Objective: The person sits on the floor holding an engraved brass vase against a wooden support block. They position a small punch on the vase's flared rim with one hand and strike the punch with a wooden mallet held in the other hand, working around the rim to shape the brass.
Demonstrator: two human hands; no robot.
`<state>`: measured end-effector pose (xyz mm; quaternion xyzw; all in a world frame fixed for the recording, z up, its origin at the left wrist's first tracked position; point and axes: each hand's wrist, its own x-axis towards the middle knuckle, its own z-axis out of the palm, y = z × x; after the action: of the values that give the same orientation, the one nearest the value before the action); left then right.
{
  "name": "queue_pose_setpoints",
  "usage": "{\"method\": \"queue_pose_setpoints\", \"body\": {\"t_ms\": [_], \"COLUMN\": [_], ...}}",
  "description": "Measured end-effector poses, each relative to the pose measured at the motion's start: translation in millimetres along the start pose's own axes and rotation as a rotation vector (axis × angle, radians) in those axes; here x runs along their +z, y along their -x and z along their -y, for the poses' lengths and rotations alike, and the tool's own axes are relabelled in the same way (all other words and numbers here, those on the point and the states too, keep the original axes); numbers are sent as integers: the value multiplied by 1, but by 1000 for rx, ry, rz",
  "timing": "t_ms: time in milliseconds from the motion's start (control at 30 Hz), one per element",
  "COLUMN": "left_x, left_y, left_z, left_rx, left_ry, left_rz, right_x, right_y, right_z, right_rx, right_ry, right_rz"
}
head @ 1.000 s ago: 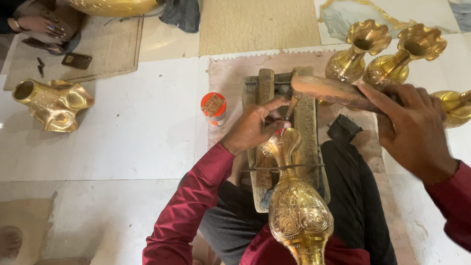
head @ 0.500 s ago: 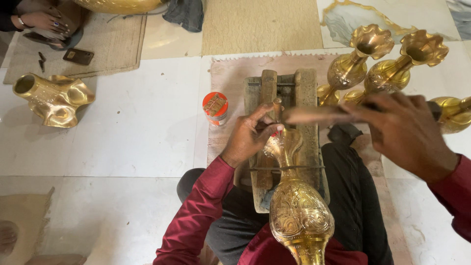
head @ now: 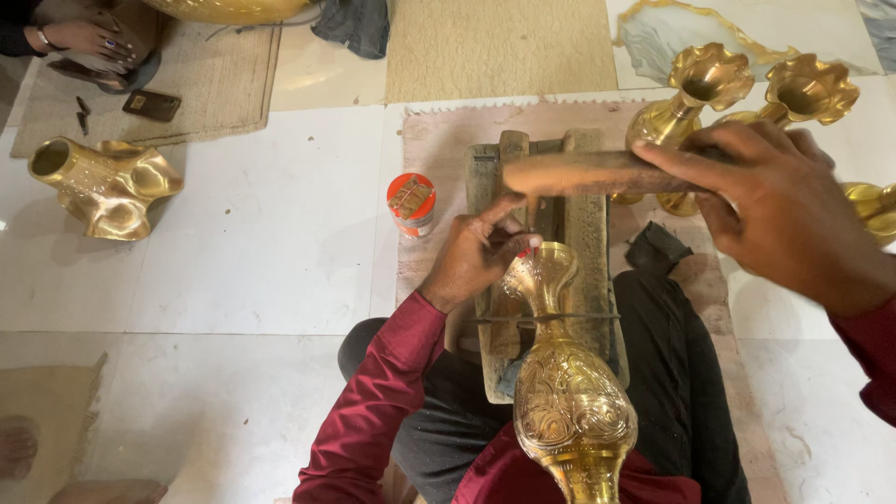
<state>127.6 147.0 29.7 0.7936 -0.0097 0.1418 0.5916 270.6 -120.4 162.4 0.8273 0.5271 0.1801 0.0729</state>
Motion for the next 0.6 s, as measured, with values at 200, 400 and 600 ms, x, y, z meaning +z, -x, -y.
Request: {"method": "queue_pose_setpoints", "body": {"t_ms": [200, 400, 600], "left_x": [-1, -3, -4], "left_y": [-1, -5, -5], "left_z": [6, 14, 20], "left_rx": [26, 64, 34], "left_ry": [6, 81, 44], "left_rz": [23, 69, 70], "right_x": [10, 15, 20], "right_y": [3, 8, 15], "right_z": [4, 4, 6], "right_rx": [142, 180, 133], "right_ry": [-1150, -1166, -448], "right_rz": [-212, -197, -162]}}
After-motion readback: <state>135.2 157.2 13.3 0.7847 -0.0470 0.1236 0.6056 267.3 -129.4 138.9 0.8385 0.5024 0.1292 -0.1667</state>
